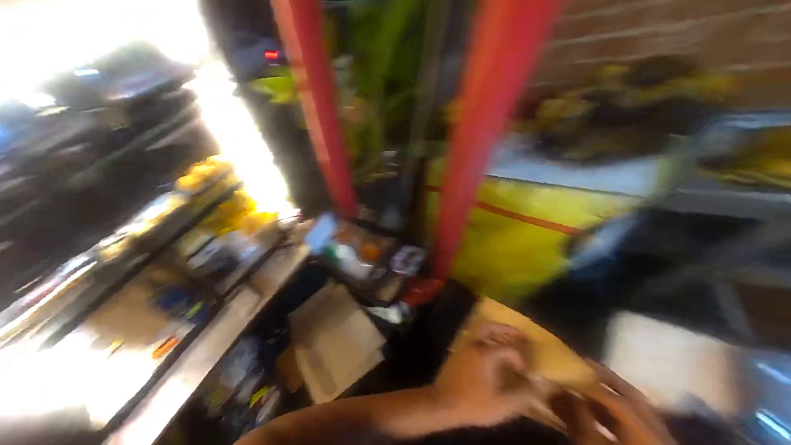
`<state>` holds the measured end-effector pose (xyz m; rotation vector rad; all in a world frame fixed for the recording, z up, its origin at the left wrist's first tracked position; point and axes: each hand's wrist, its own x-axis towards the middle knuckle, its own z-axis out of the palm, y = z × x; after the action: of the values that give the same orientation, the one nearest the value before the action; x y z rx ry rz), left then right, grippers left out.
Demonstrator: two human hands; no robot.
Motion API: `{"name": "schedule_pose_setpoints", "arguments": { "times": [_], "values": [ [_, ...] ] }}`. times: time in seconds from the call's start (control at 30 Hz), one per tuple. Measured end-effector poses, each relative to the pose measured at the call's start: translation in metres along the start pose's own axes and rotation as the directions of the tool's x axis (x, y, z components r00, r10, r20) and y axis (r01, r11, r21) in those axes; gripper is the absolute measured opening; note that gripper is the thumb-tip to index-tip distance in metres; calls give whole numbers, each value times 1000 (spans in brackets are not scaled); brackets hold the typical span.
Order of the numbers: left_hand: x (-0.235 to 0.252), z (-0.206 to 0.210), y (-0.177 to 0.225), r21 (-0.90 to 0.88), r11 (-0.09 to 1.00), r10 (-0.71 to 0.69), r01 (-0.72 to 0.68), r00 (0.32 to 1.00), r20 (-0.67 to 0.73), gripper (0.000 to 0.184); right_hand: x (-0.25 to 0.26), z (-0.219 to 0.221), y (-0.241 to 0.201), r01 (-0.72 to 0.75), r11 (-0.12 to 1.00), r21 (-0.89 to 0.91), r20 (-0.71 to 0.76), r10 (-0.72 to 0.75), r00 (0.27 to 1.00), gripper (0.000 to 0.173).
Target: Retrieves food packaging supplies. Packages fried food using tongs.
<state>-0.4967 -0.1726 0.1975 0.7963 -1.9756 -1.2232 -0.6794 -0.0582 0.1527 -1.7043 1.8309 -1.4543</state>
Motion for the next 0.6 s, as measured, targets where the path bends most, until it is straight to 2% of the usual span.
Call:
{"name": "schedule_pose_setpoints", "arguments": {
  "times": [0.07, 0.13, 0.2, 0.23, 0.27, 0.3, 0.33, 0.37, 0.4, 0.43, 0.47, 0.5, 0.53, 0.57, 0.6],
  "values": [
    [6, 19, -2, -74, 991, -117, 116, 993, -18, 19, -8, -8, 3, 32, 999, -38, -156, -38, 987, 14],
    [12, 45, -4, -44, 994, -99, 99, 995, 9, 20, -22, -19, 8, -75, 997, 33, -164, 79, 983, 19],
    [17, 67, -3, 1, 997, 82, -83, 979, 186, 18, -34, -33, 9, -328, 919, 220, -121, 359, 925, 18],
    [20, 75, -2, -5, 982, 184, -190, 940, 289, 18, -40, -40, 10, -418, 844, 335, -126, 480, 868, 15],
    [24, 82, -1, -18, 966, 248, -258, 905, 345, 21, -47, -49, 10, -428, 780, 458, -158, 544, 824, 14],
    [30, 87, -2, -25, 967, 245, -252, 905, 349, 30, -55, -59, 9, -385, 735, 558, -204, 572, 795, 15],
    [38, 92, -2, -36, 987, 159, -156, 932, 325, 42, -64, -69, 5, -321, 704, 634, -247, 578, 778, 14],
    [49, 97, -1, -66, 998, 8, 15, 943, 333, 54, -75, -79, -1, -257, 684, 683, -280, 570, 773, 14],
    [57, 104, 3, -92, 973, -159, 212, 903, 398, 61, -87, -89, -7, -216, 671, 709, -295, 561, 774, 16],
    [59, 111, 7, -112, 917, -277, 383, 814, 511, 66, -99, -97, -9, -220, 663, 716, -293, 571, 767, 17],
    [57, 116, 10, -129, 838, -340, 530, 693, 636, 69, -114, -100, -5, -272, 670, 691, -291, 601, 744, 22],
    [55, 120, 14, -94, 771, -352, 630, 544, 762, 72, -129, -99, 2, -350, 691, 633, -299, 635, 712, 34],
    [55, 126, 17, -30, 749, -329, 662, 411, 850, 70, -140, -96, 10, -412, 704, 579, -337, 666, 665, 40],
    [57, 136, 20, 33, 771, -294, 636, 310, 904, 68, -148, -95, 13, -483, 699, 527, -376, 702, 605, 41],
    [59, 148, 23, 88, 807, -288, 584, 259, 922, 67, -152, -97, 10, -548, 678, 489, -406, 733, 545, 43]
  ]
}}
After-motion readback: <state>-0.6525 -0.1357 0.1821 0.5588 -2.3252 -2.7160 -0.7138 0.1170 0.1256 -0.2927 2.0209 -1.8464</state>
